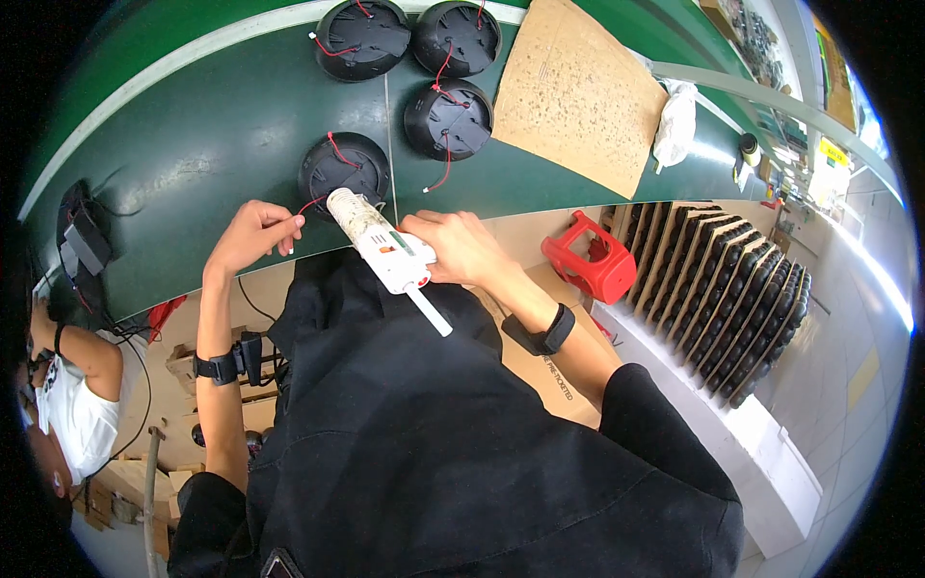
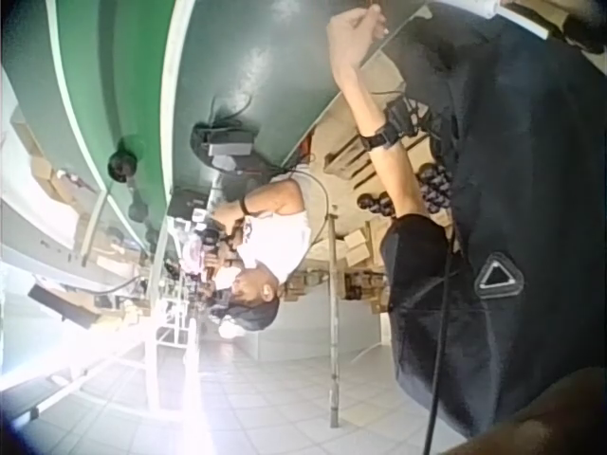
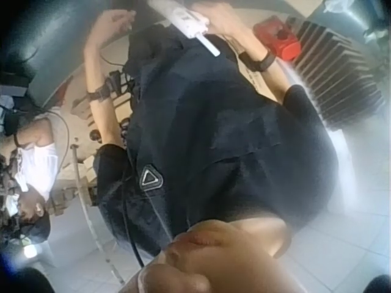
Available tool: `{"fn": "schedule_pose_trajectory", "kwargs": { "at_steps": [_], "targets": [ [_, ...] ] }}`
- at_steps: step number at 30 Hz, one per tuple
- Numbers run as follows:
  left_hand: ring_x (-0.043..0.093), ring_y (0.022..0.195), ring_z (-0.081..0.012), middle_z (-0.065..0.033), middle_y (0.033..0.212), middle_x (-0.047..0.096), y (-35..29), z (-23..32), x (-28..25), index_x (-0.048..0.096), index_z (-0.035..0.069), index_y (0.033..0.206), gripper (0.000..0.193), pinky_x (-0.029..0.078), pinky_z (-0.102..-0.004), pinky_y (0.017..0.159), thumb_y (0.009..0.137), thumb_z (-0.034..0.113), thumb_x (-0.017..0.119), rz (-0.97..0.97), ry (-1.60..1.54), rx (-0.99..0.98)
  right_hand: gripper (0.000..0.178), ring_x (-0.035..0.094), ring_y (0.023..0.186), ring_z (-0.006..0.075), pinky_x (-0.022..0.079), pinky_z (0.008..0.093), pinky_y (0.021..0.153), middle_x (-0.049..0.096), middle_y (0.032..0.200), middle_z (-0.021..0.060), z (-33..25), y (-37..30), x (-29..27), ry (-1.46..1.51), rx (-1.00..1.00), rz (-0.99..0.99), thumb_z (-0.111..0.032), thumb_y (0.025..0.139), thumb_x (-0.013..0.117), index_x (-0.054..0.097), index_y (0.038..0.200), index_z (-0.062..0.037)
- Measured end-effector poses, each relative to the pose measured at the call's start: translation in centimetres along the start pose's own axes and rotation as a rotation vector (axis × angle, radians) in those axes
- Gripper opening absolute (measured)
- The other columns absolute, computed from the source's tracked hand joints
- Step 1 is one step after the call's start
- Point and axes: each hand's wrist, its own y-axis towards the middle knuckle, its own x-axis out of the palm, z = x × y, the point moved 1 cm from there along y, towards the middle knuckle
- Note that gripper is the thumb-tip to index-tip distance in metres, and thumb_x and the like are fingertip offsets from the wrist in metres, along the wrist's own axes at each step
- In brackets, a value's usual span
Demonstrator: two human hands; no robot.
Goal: Applying hot glue to electronic components and organizing them into boxes at an assembly line.
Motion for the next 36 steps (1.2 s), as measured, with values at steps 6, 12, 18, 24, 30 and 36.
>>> {"fn": "schedule_pose_trajectory", "kwargs": {
  "at_steps": [6,12,18,24,30,36],
  "targets": [
    [0.064,0.066,-0.013,-0.0066,0.068,0.067,0.0,-2.7,-0.1,0.072,-0.001,0.094,0.027,0.049,-0.0271,0.059,0.095,0.024,0.064,0.145,-0.146,-0.063,0.038,0.065,0.089,0.0347,0.052,0.0434,0.071,0.066,0.095,0.0118,0.2,-0.5,-0.4,0.199,-0.099,0.088,-0.021,0.071,0.072,0.063,0.105,-0.0058],
    [0.054,0.126,-0.0297,-0.0163,0.136,0.055,0.6,-0.8,0.7,0.043,0.01,0.144,0.074,0.046,-0.0419,0.103,0.078,0.012,0.077,0.407,0.421,0.318,0.032,0.065,0.088,0.0394,0.051,0.0443,0.071,0.066,0.09,0.0176,-0.9,-0.4,-2.1,0.229,0.127,-0.018,-0.018,0.073,0.07,0.062,0.101,-0.0045],
    [0.031,0.141,-0.0415,-0.0199,0.158,0.022,2.7,0.9,3.5,0.019,0.008,0.154,0.124,0.034,-0.0467,0.115,0.054,0.017,0.092,0.333,0.556,0.518,0.028,0.066,0.09,0.0396,0.052,0.0438,0.075,0.068,0.094,0.0172,-2.5,-2.0,-5.2,0.177,0.173,-0.039,-0.017,0.078,0.067,0.063,0.102,-0.0044],
    [0.038,0.135,-0.0425,-0.0196,0.151,0.029,3.4,2.5,5.0,0.019,0.009,0.154,0.127,0.043,-0.0476,0.107,0.051,0.02,0.093,0.42,0.605,0.455,0.033,0.065,0.085,0.0215,0.051,0.0322,0.077,0.065,0.091,0.0122,4.1,-9.7,-6.7,0.397,0.325,0.399,-0.013,0.074,0.069,0.062,0.103,0.0005],
    [0.039,0.134,-0.0433,-0.0204,0.151,0.027,3.4,3.8,7.6,0.013,0.01,0.155,0.132,0.047,-0.0486,0.103,0.05,0.022,0.093,0.592,0.611,0.236,0.041,0.064,0.097,0.0392,0.052,0.0422,0.081,0.064,0.107,0.0202,18.4,-7.0,-9.4,-0.112,0.341,0.69,-0.02,0.078,0.069,0.063,0.115,-0.0018],
    [0.039,0.134,-0.0435,-0.0228,0.15,0.028,6.4,5.8,11.2,0.016,0.003,0.152,0.127,0.044,-0.048,0.106,0.053,0.022,0.093,0.785,0.541,0.25,0.061,0.058,0.109,0.0397,0.05,0.0467,0.09,0.055,0.126,0.0204,28.8,-1.8,-12.2,-0.35,0.425,0.668,-0.021,0.077,0.072,0.05,0.13,-0.0015]
  ]
}}
